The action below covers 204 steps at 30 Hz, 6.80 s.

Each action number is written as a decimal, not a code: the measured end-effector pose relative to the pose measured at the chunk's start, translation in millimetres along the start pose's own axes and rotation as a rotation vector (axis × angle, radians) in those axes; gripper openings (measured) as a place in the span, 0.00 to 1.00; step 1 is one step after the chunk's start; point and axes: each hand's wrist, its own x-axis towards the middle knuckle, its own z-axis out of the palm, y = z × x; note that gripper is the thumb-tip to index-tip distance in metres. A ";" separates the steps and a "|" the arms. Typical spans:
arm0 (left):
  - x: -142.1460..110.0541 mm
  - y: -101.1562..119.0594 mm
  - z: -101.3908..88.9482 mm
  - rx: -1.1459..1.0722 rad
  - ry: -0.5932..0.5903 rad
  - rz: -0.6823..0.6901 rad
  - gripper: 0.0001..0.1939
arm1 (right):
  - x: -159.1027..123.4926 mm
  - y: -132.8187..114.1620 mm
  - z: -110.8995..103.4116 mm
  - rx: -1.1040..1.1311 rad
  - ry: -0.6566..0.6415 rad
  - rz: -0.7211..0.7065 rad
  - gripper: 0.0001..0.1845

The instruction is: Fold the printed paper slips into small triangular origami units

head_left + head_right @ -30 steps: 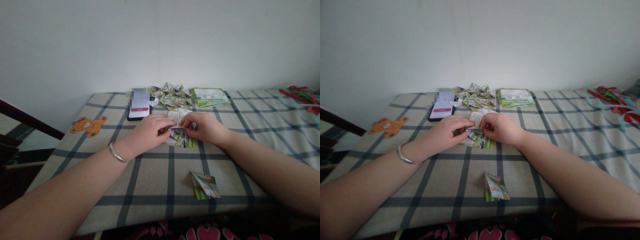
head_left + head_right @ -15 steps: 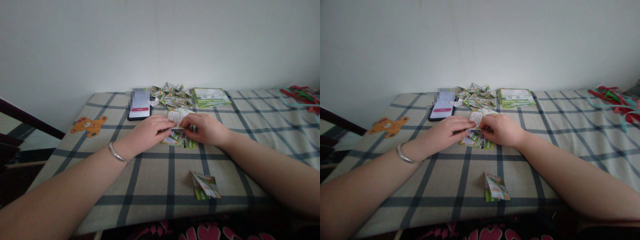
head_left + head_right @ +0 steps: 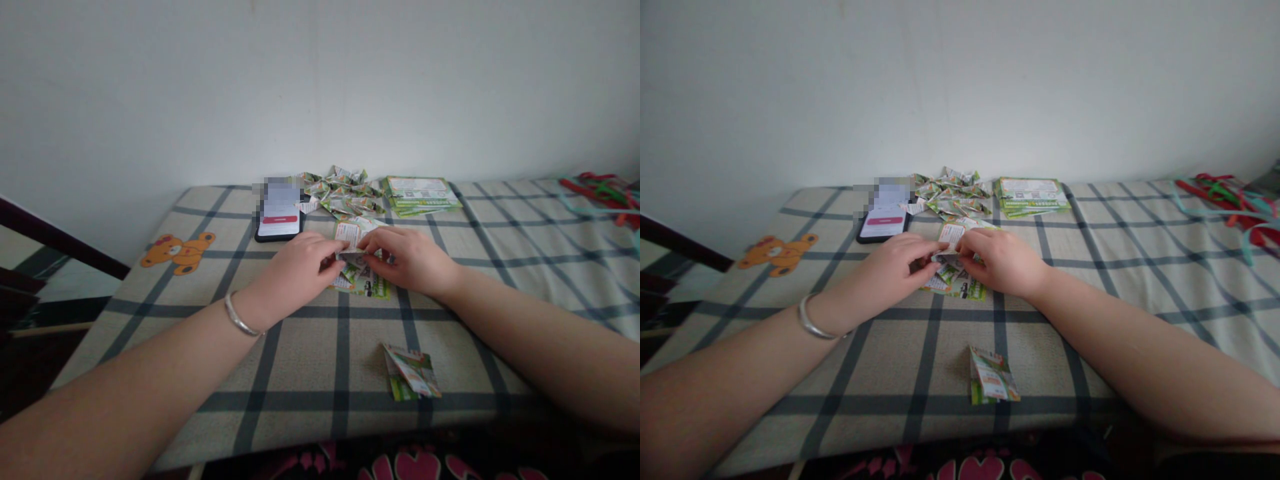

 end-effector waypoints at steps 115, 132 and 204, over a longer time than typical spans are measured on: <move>-1.9 7.2 1.3 0.122 0.006 -0.163 0.02 | 3.7 7.5 1.5 0.118 0.001 -0.314 0.07; -0.4 10.0 1.5 0.220 -0.013 -0.151 0.05 | 4.9 5.4 -10.3 -0.081 -0.208 -0.478 0.12; -0.9 6.6 -6.7 0.234 -0.127 0.215 0.15 | 2.7 24.2 -1.3 0.011 -0.105 -0.269 0.11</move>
